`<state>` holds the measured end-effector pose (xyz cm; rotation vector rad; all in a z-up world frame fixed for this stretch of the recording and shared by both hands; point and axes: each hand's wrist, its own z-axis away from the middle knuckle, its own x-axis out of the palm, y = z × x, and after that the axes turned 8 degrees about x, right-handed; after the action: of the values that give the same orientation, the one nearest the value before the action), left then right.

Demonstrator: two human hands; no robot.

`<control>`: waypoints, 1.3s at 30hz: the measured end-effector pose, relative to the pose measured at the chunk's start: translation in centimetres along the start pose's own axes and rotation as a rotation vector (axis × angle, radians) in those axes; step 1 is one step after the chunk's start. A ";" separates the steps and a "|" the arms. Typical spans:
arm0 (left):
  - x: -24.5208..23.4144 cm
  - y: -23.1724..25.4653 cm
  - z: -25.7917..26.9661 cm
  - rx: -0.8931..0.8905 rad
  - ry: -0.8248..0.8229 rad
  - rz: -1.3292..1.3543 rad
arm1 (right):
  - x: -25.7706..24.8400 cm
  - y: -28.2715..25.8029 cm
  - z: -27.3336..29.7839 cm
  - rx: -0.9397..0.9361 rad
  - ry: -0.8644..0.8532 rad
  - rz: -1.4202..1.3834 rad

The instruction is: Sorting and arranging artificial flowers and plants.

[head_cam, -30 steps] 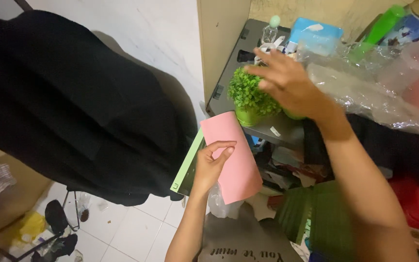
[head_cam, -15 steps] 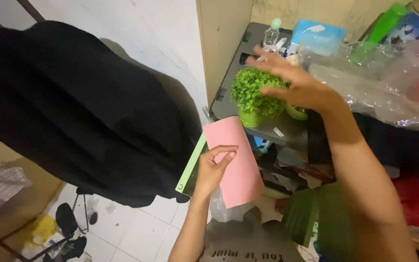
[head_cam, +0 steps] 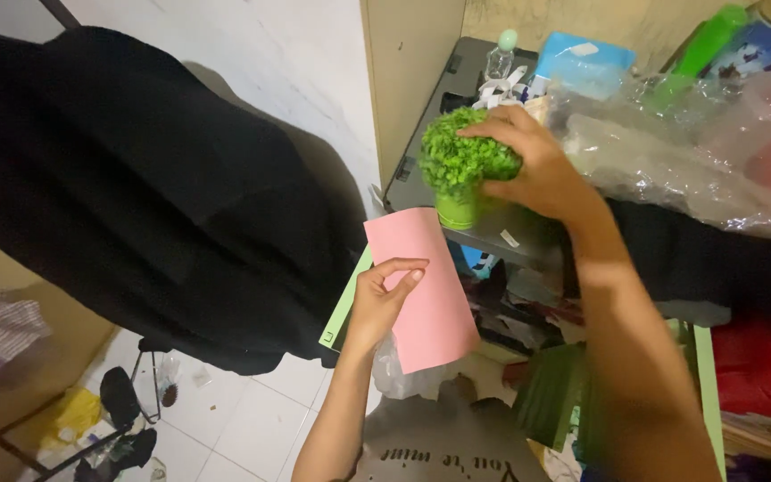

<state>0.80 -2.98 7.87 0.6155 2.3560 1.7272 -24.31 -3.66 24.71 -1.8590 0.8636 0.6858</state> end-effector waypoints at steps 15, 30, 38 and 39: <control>-0.7 0.2 -0.2 0.021 -0.003 -0.005 | -3.3 1.8 -1.2 -0.064 -0.278 -0.200; 0.5 -1.0 0.4 0.020 -0.036 0.003 | 1.9 1.9 0.5 -0.227 0.015 0.398; 0.8 -1.5 0.8 0.049 -0.054 0.029 | 0.1 2.0 1.7 -0.053 0.210 -0.238; 0.8 -1.4 0.8 0.047 -0.052 0.024 | 0.5 2.1 1.9 -0.140 0.280 -0.005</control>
<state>0.08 -2.30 6.36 0.6903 2.3695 1.6489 -25.86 -2.66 22.53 -2.1159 1.0106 0.4993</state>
